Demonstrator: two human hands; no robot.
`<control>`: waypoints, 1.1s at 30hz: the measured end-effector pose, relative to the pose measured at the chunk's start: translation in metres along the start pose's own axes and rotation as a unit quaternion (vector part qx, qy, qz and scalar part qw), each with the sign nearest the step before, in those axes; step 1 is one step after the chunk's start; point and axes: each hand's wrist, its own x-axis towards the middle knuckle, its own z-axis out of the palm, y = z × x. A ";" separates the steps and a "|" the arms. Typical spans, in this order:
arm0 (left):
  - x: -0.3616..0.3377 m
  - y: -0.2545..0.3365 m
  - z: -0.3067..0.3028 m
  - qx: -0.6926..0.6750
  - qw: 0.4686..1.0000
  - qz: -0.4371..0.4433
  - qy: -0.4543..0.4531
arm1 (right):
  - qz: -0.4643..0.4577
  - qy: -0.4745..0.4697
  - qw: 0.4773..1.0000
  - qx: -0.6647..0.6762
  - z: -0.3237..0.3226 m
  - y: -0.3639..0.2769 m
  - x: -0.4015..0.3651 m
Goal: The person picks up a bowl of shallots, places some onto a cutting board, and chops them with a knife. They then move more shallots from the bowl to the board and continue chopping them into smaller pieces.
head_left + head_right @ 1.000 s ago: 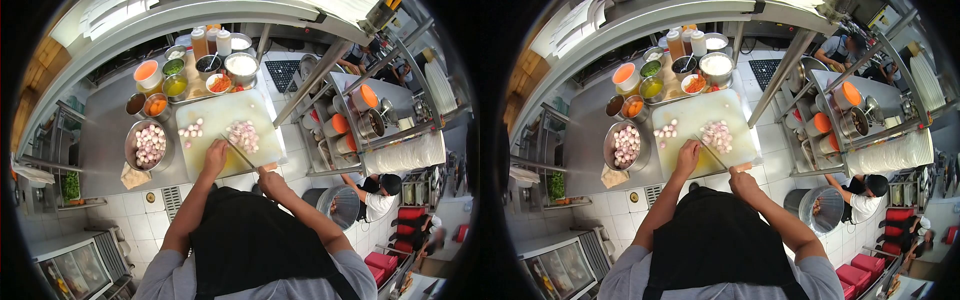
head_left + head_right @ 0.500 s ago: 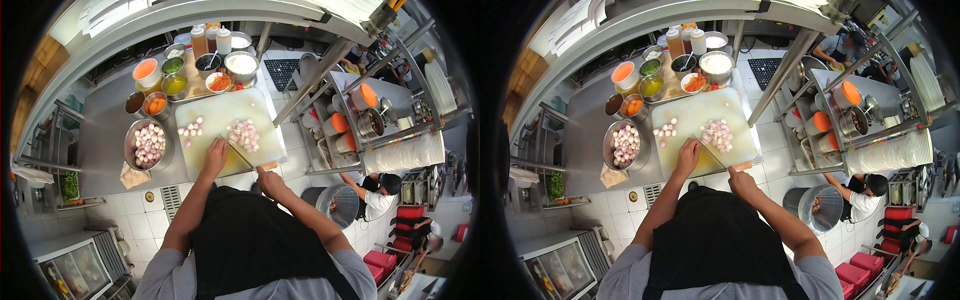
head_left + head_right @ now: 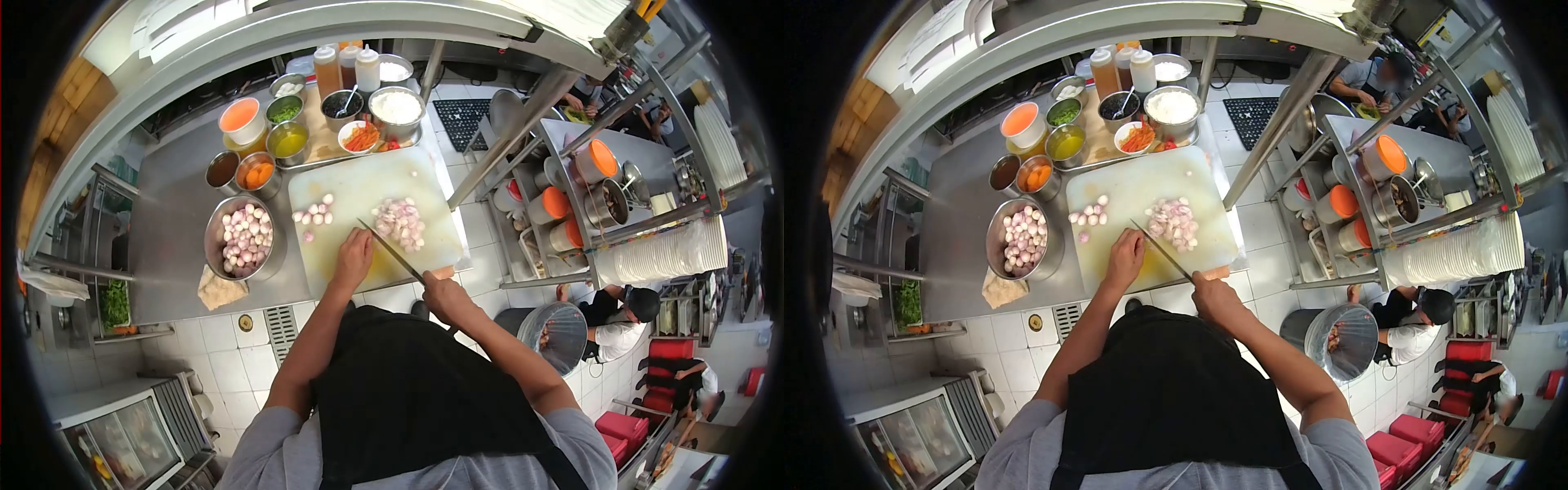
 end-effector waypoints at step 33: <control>-0.001 0.001 -0.001 0.001 1.000 -0.005 0.003 | -0.030 0.019 0.998 0.048 -0.004 -0.001 0.012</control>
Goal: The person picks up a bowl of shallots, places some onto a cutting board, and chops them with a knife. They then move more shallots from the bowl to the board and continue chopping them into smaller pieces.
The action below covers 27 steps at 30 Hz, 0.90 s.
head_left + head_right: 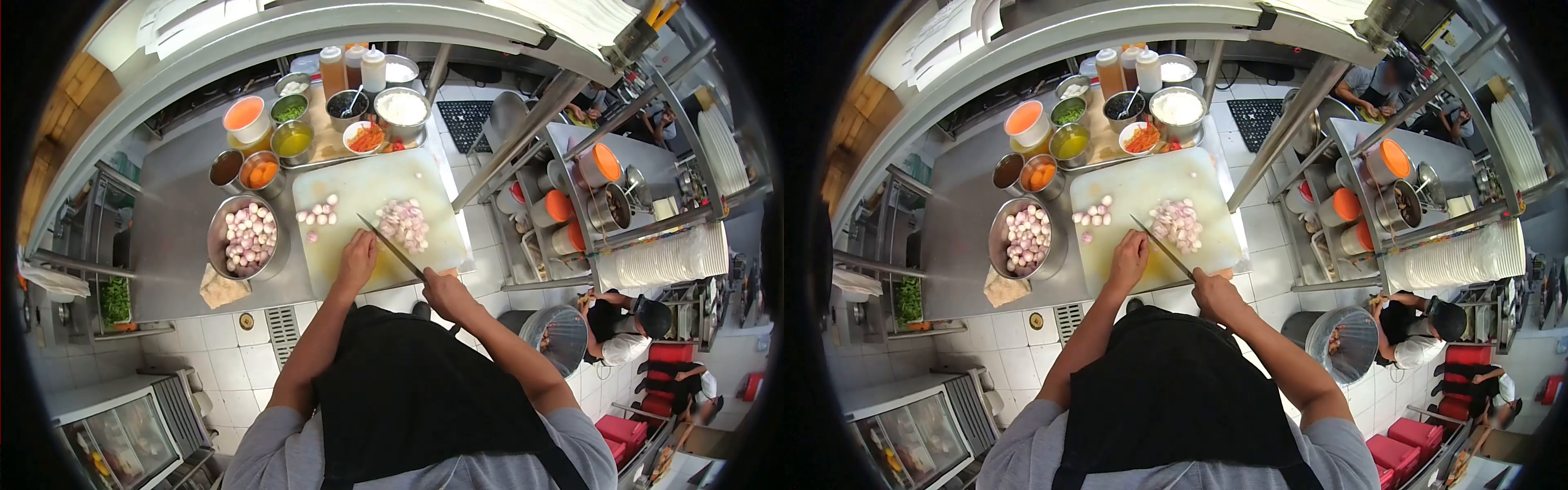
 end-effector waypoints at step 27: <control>-0.002 -0.007 -0.015 0.005 0.997 -0.041 0.068 | -0.033 0.029 0.999 0.029 -0.003 0.012 0.007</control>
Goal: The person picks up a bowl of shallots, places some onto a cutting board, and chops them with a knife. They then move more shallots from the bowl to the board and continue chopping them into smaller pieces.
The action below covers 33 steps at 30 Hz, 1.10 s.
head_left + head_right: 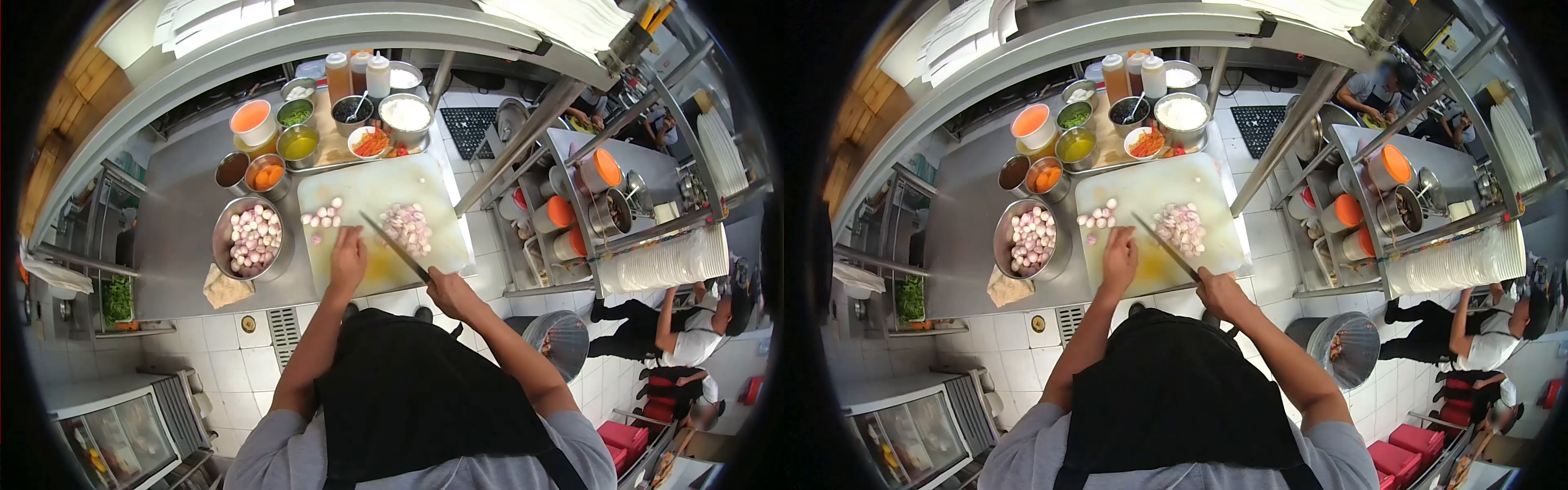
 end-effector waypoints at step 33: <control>0.013 0.006 -0.007 -0.018 0.994 0.048 -0.101 | 0.054 -0.011 0.997 -0.045 0.029 -0.013 -0.017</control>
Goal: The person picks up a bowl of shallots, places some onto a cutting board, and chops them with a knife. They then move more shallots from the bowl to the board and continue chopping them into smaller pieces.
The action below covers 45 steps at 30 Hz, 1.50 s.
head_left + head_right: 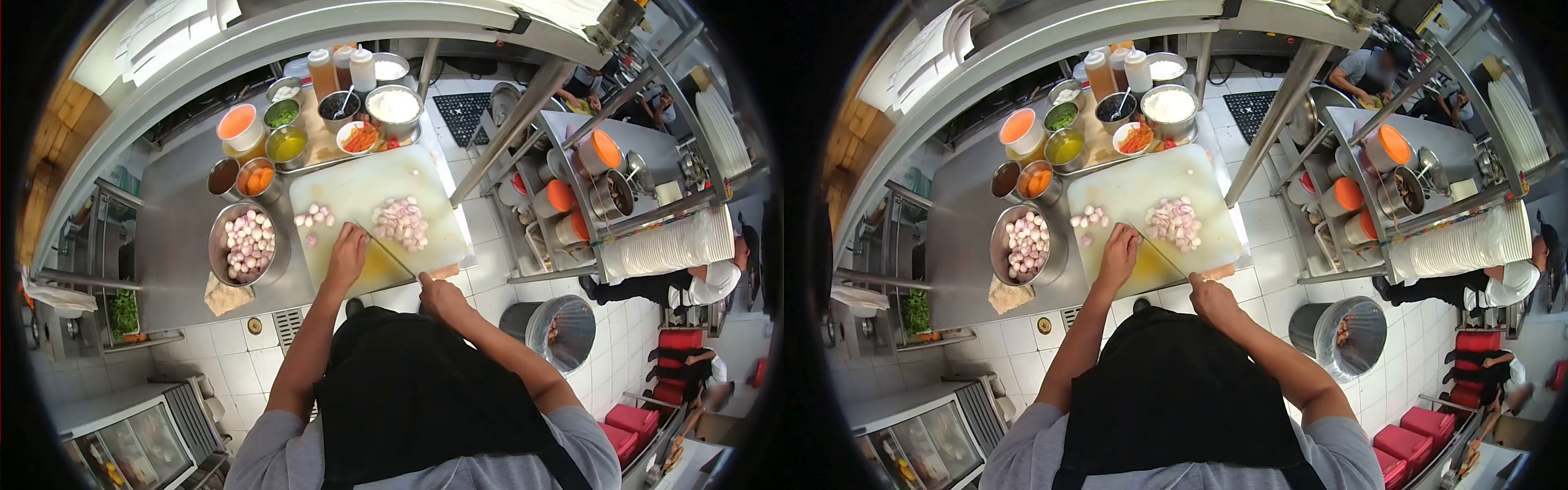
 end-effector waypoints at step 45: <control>0.002 0.003 0.009 0.014 0.999 -0.023 -0.030 | 0.022 0.009 1.000 -0.004 0.003 0.010 -0.006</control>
